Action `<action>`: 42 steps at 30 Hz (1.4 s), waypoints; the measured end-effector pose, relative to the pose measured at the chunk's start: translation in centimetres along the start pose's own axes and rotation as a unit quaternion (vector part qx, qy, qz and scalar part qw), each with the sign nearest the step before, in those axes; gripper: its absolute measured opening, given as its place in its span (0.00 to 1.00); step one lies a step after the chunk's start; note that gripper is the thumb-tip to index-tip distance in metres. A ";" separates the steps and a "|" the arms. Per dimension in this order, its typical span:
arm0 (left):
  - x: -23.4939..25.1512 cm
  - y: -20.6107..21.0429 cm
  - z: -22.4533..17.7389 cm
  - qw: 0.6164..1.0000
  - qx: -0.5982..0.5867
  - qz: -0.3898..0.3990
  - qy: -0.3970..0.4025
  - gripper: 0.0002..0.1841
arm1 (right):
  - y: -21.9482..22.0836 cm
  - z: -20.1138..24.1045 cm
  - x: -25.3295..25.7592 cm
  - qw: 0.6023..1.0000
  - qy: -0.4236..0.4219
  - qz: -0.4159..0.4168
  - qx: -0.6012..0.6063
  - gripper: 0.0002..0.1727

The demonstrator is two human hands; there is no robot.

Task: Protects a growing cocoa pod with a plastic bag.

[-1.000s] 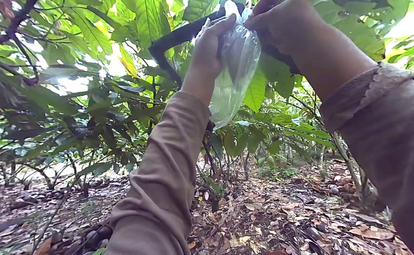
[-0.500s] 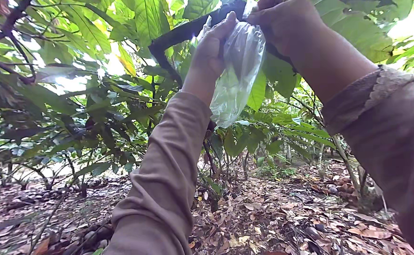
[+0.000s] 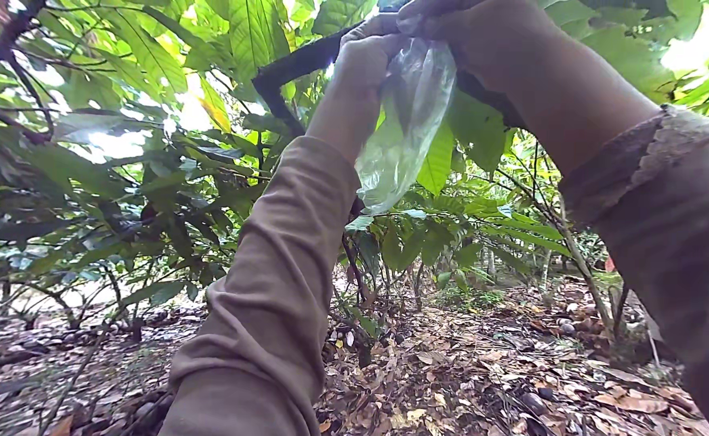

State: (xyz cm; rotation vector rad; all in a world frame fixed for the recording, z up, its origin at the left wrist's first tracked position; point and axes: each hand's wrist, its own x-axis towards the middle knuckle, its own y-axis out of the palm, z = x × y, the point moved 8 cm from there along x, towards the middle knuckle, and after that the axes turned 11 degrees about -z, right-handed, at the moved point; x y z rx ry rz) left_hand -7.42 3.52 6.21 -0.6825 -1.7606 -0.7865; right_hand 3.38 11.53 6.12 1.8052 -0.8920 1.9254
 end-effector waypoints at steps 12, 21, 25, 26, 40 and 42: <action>-0.3 -0.4 0.3 0.998 -0.035 0.051 0.032 0.12 | -0.7 -0.3 0.4 0.994 0.029 -0.105 -0.033 0.08; -0.1 -1.0 0.8 0.996 -0.049 -0.060 -0.041 0.18 | -0.7 -1.1 0.7 0.993 0.027 -0.116 -0.008 0.08; -0.5 -0.5 1.1 0.990 -0.083 -0.075 -0.089 0.12 | -0.8 -0.6 0.5 0.993 -0.015 -0.111 -0.026 0.06; -0.6 -0.5 1.1 0.989 -0.080 -0.081 -0.094 0.11 | -0.8 -0.5 0.5 0.993 -0.024 -0.108 -0.030 0.04; -0.6 0.1 0.2 0.997 -0.051 0.053 -0.038 0.09 | -0.6 0.8 0.3 0.993 -0.010 -0.084 -0.085 0.08; -0.5 0.0 0.1 0.998 -0.035 0.037 -0.023 0.10 | -0.7 0.3 0.5 0.991 0.013 -0.081 -0.102 0.14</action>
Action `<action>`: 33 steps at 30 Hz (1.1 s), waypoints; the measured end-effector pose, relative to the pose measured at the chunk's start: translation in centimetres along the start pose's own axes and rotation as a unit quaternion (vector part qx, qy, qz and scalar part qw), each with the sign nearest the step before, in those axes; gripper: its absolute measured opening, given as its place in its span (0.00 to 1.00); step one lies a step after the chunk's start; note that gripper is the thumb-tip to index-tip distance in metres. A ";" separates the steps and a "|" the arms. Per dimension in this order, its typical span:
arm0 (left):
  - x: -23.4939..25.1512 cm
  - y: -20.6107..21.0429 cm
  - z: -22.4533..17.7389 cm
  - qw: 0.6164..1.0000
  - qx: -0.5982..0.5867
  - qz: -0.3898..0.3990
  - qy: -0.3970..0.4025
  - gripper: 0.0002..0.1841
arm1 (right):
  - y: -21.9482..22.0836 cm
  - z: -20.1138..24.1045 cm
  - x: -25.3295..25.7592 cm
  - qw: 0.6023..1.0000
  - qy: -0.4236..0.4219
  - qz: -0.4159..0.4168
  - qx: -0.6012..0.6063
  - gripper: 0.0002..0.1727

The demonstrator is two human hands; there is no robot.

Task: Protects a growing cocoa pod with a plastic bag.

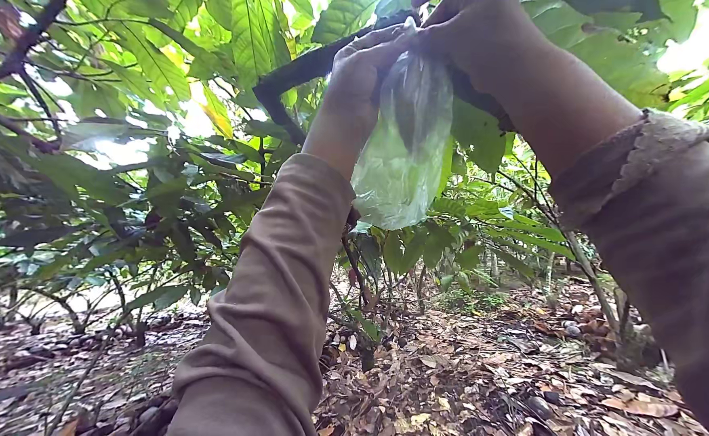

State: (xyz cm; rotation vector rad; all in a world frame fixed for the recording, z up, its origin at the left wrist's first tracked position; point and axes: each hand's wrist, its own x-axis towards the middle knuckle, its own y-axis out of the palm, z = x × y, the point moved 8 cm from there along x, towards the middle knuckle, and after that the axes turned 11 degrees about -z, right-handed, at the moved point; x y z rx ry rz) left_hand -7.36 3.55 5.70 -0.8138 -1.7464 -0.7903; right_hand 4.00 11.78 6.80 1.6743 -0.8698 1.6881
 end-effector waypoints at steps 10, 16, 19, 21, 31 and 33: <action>-0.2 0.3 -0.9 0.997 0.051 0.015 0.051 0.07 | -0.1 -0.3 0.3 0.996 0.026 -0.003 0.083 0.02; -0.1 0.1 -0.1 1.000 0.003 -0.003 -0.007 0.08 | -0.1 0.0 0.2 0.998 -0.032 -0.020 0.043 0.04; 0.2 0.2 0.2 0.999 -0.013 -0.021 -0.024 0.07 | 0.0 0.6 0.1 0.995 -0.088 0.003 -0.038 0.05; 0.3 0.2 0.2 0.999 -0.017 -0.023 -0.027 0.07 | 0.1 0.9 0.1 0.991 -0.116 0.013 -0.065 0.05; -0.7 0.6 -0.3 0.997 0.030 0.028 -0.060 0.08 | 0.0 1.5 -0.3 0.979 -0.160 0.041 -0.120 0.07; -0.7 0.7 -0.5 0.997 0.041 0.033 -0.054 0.10 | 0.1 1.4 -0.3 0.978 -0.164 0.046 -0.120 0.07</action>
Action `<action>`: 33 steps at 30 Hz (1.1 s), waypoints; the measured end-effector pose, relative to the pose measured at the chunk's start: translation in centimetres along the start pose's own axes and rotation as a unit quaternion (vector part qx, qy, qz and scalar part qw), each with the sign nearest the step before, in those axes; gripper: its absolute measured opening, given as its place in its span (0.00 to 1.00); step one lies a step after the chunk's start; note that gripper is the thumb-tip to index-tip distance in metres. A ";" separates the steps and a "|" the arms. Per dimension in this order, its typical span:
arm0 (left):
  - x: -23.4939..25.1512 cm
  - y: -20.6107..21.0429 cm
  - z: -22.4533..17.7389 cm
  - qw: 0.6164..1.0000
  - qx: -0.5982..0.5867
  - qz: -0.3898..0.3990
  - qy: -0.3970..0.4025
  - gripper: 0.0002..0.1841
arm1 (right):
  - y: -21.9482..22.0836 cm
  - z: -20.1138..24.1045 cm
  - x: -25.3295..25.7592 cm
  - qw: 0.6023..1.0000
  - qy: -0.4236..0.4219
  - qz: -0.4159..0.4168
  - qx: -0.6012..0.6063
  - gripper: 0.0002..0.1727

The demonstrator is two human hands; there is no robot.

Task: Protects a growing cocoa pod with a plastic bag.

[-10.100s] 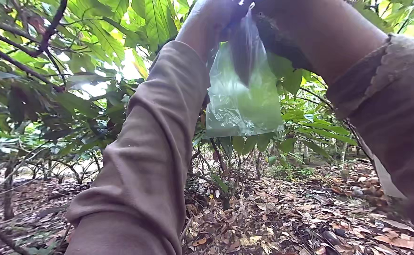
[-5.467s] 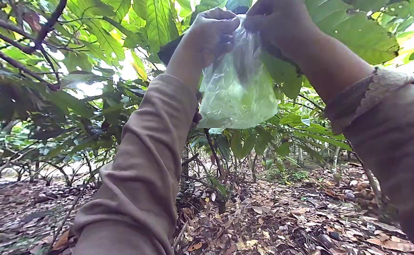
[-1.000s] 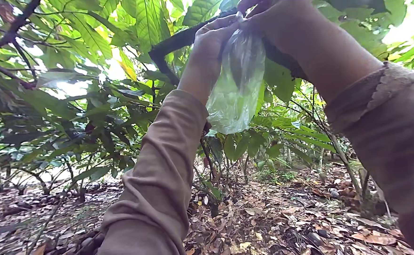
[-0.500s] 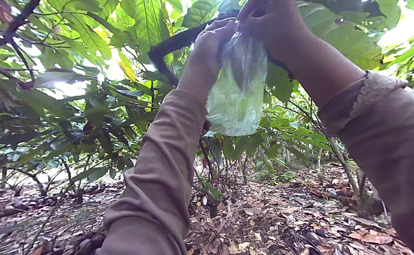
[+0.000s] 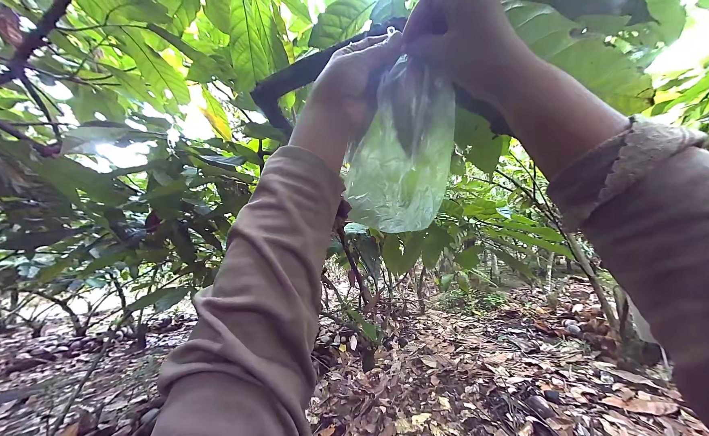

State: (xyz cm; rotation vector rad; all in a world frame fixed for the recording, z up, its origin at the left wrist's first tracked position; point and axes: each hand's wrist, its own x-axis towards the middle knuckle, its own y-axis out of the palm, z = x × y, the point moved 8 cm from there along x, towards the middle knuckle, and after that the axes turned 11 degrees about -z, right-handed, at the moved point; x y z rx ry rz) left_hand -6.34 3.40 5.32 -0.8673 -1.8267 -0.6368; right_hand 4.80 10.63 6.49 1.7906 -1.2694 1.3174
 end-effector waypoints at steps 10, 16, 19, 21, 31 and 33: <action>0.5 -0.2 -2.3 0.975 0.156 -0.010 0.160 0.04 | 0.0 0.1 0.3 0.999 0.033 0.007 0.005 0.11; 0.0 2.2 -5.2 0.819 0.502 -0.045 0.275 0.07 | 0.2 -0.2 0.2 0.997 0.077 0.003 0.015 0.13; -0.7 3.1 -5.5 0.790 0.524 -0.052 0.313 0.06 | 0.0 0.2 0.0 0.996 0.091 -0.009 -0.007 0.12; -0.6 2.7 -5.2 0.791 0.506 -0.068 0.337 0.06 | -0.1 0.2 -0.1 0.994 0.105 -0.010 -0.011 0.11; -0.5 2.1 -3.8 0.783 0.488 -0.142 0.359 0.08 | -0.5 -1.4 -0.7 0.974 0.166 -0.057 0.141 0.06; -0.7 2.1 -3.4 0.778 0.472 -0.151 0.386 0.08 | -0.5 -1.8 -0.5 0.970 0.176 -0.057 0.158 0.06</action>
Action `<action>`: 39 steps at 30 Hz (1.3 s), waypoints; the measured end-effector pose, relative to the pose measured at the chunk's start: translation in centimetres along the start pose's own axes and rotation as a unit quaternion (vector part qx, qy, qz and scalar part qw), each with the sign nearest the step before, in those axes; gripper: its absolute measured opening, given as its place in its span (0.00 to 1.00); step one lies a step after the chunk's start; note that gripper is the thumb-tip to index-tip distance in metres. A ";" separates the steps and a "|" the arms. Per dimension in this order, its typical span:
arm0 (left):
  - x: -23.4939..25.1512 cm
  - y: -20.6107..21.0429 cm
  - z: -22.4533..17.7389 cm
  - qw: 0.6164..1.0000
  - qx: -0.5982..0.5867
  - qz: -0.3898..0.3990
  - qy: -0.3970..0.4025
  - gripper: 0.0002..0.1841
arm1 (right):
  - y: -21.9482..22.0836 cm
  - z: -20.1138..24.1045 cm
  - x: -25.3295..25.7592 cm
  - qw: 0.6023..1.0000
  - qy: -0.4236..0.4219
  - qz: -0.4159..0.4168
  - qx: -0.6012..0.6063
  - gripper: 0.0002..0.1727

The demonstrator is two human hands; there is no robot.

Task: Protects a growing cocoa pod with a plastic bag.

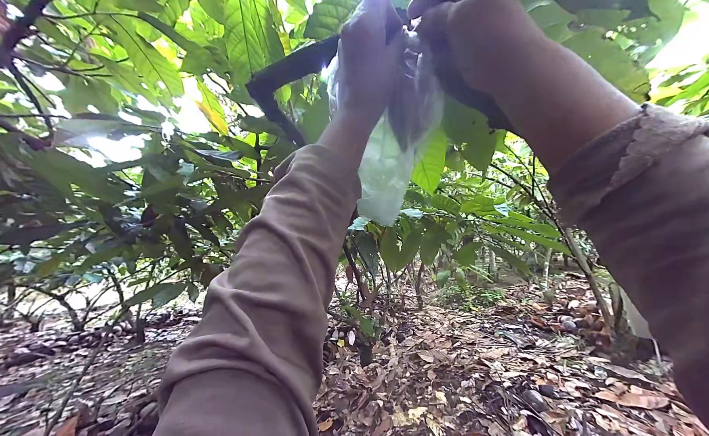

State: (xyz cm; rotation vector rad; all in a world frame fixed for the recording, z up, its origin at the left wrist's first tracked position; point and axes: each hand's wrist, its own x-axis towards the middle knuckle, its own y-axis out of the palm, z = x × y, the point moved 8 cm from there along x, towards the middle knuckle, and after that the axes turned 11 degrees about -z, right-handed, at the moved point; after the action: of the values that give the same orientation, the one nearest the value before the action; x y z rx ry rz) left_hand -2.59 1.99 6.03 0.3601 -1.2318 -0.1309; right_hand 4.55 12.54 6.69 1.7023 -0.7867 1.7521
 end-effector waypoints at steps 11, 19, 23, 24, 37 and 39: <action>-0.3 -0.4 0.3 1.000 -0.011 -0.021 0.019 0.07 | 0.6 -0.1 0.2 0.995 -0.015 0.062 -0.083 0.05; -0.1 -0.3 1.6 0.998 -0.055 0.003 -0.033 0.06 | 1.1 0.5 0.0 0.987 -0.010 0.034 -0.155 0.06; 0.0 -0.5 2.6 0.992 -0.102 -0.012 -0.069 0.07 | 1.2 0.0 0.3 0.975 -0.010 -0.003 -0.222 0.07; -0.2 -0.5 2.9 0.990 -0.102 -0.004 -0.098 0.07 | 1.3 0.0 0.3 0.972 -0.009 -0.007 -0.234 0.08; -2.5 -1.5 0.7 0.991 0.047 -0.062 -0.108 0.09 | 1.8 0.4 -1.3 0.907 -0.045 -0.098 -0.408 0.16; -2.4 -1.9 -0.5 0.995 0.040 -0.091 -0.017 0.09 | 1.8 0.7 -1.4 0.896 -0.051 -0.098 -0.431 0.16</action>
State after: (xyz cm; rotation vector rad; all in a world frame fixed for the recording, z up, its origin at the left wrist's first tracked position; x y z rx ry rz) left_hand -2.70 0.95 3.10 0.5412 -1.2387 -0.2456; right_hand 3.71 10.83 5.28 1.1933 -1.1640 0.9342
